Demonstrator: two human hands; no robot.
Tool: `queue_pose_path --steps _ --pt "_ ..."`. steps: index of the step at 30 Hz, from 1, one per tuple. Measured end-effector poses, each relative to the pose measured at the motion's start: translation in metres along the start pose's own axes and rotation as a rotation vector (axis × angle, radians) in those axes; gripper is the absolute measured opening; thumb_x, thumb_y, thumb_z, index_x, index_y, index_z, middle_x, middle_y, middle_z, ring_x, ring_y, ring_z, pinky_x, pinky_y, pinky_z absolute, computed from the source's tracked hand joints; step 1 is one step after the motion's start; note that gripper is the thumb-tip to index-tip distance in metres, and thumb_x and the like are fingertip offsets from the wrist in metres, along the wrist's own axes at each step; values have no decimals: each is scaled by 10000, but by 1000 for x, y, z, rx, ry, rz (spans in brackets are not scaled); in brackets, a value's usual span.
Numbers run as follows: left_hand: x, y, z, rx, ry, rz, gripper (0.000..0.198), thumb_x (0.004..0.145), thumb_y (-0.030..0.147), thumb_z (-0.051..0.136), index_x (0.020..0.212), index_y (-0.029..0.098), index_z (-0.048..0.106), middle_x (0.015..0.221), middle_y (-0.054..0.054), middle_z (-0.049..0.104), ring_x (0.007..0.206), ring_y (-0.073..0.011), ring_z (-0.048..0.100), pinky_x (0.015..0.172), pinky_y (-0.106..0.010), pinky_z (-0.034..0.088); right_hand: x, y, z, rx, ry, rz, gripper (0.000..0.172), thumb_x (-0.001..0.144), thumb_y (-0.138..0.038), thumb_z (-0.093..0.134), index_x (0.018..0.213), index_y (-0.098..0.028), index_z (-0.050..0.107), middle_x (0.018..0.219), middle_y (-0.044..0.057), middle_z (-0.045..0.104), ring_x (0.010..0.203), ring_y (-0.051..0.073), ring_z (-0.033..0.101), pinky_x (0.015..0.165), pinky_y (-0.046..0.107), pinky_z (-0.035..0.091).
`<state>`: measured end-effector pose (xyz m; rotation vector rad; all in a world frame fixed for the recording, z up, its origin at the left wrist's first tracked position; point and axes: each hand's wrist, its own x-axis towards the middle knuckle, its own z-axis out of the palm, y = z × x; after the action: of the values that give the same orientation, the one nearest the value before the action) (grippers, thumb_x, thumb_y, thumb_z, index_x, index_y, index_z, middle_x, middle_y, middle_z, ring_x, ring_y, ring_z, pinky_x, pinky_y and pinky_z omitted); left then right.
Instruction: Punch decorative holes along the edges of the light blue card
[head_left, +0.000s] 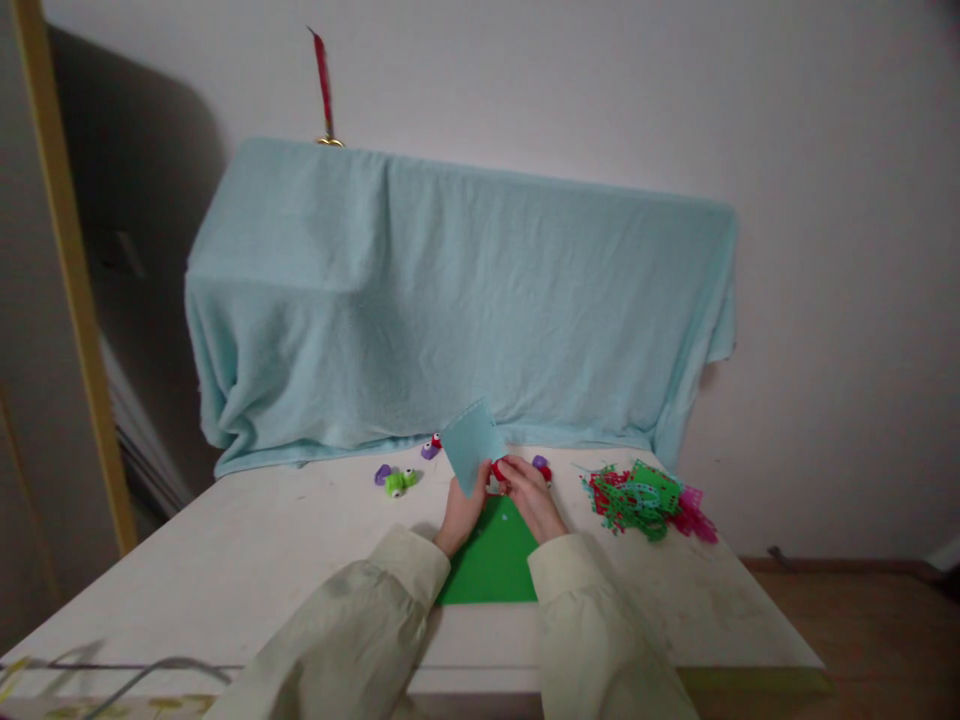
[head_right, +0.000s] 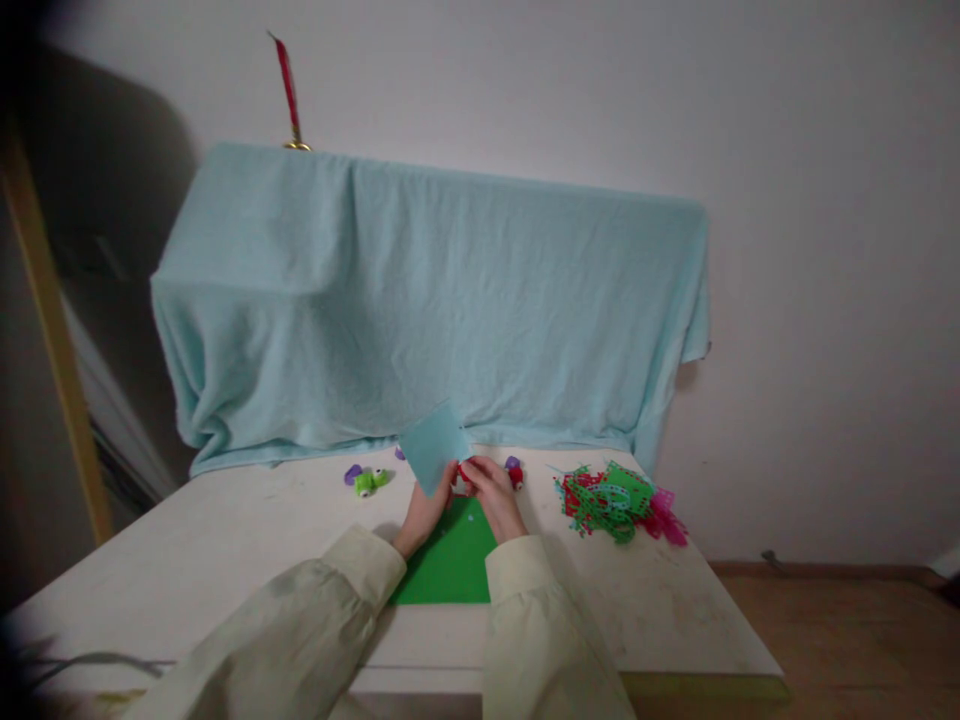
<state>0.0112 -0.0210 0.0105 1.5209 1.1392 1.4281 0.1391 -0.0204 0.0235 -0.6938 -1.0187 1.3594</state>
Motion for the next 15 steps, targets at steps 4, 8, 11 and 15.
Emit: queue_pose_path --steps 4,8,11,15 --pt "1 3 -2 -8 76 34 395 875 522 450 730 165 536 628 -9 564 617 -154 532 671 -271 410 -2 -1 3 6 -28 -21 274 709 -255 757 955 -176 663 892 38 657 721 129 579 653 257 447" --pt "2 7 -3 -27 97 65 398 866 536 461 736 167 536 692 -36 598 687 -173 557 733 -297 421 -3 0 4 -13 -5 -34 338 670 -235 785 976 -182 653 930 50 670 805 162 616 741 296 475" --pt "3 9 -3 -37 101 68 417 842 565 479 763 164 558 718 -54 617 738 -194 577 765 -322 431 -2 1 4 -35 -2 -43 352 668 -241 784 986 -179 648 945 61 674 844 180 626 771 318 487" --pt "4 9 -2 -37 104 49 428 816 588 502 757 169 569 697 -61 620 755 -211 590 768 -338 443 -1 4 2 -73 3 -66 340 671 -254 781 976 -178 650 951 63 677 839 179 632 776 322 494"
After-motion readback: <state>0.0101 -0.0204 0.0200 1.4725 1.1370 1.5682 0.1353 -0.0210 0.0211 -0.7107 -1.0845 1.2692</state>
